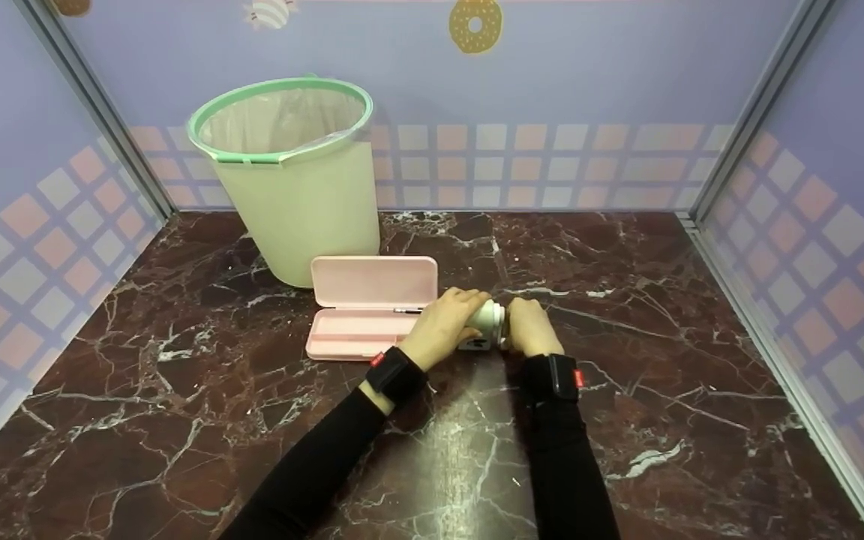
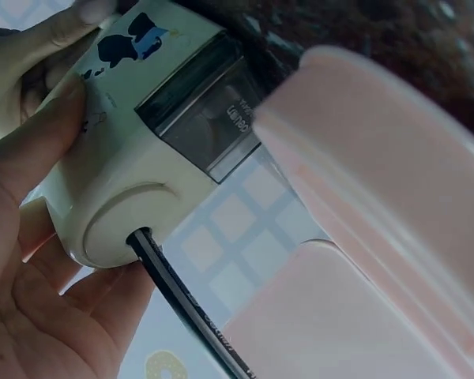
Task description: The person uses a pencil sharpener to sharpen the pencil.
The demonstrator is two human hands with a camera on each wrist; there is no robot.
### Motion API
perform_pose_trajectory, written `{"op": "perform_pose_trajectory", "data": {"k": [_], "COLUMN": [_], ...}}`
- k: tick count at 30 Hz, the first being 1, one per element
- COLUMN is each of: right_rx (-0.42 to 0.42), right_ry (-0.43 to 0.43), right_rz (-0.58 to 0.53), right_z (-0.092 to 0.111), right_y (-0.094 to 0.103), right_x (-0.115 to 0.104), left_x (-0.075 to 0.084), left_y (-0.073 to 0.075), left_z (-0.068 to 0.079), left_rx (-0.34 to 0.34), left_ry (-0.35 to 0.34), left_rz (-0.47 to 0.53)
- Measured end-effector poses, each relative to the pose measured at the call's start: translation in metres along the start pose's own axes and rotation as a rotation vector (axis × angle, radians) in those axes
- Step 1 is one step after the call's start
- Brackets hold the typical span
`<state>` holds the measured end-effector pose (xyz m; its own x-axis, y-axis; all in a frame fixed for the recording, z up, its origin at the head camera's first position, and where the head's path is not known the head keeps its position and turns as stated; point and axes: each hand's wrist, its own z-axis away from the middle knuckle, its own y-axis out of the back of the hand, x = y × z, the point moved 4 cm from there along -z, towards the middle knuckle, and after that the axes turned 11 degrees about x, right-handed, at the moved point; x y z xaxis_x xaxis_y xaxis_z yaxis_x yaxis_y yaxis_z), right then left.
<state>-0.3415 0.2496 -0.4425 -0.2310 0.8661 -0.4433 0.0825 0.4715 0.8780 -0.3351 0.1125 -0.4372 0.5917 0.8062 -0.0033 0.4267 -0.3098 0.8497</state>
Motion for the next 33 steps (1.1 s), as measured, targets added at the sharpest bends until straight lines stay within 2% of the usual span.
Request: {"op": "perform_pose_trajectory", "data": {"k": [4,7,13,19,26,33], "right_rx": [-0.085,-0.113,-0.102,-0.089,-0.042,0.137], "right_ry": [0.026,0.058,0.081,0.064,0.063,0.056], "right_rz": [-0.036,-0.056,-0.098,-0.118,-0.122,-0.143], "right_z": [0.005,0.008,0.010,0.013,0.017,0.014], "right_y": [0.009,0.015,0.025,0.030,0.039,0.054], "right_x": [-0.005,-0.010,-0.015,-0.016,-0.018,-0.018], "left_x": [0.000,-0.001,0.000,0.001,0.003,0.007], "left_y": [0.001,0.001,0.002,0.004,0.005,0.006], "left_z": [0.000,-0.001,-0.003,-0.005,-0.005,-0.004], "left_rx": [0.015,0.016,-0.011,-0.042,-0.019,0.020], "left_ry": [0.015,0.030,0.062,0.089,0.096,0.053], "left_rz": [0.014,0.027,0.026,0.038,0.034,-0.025]}}
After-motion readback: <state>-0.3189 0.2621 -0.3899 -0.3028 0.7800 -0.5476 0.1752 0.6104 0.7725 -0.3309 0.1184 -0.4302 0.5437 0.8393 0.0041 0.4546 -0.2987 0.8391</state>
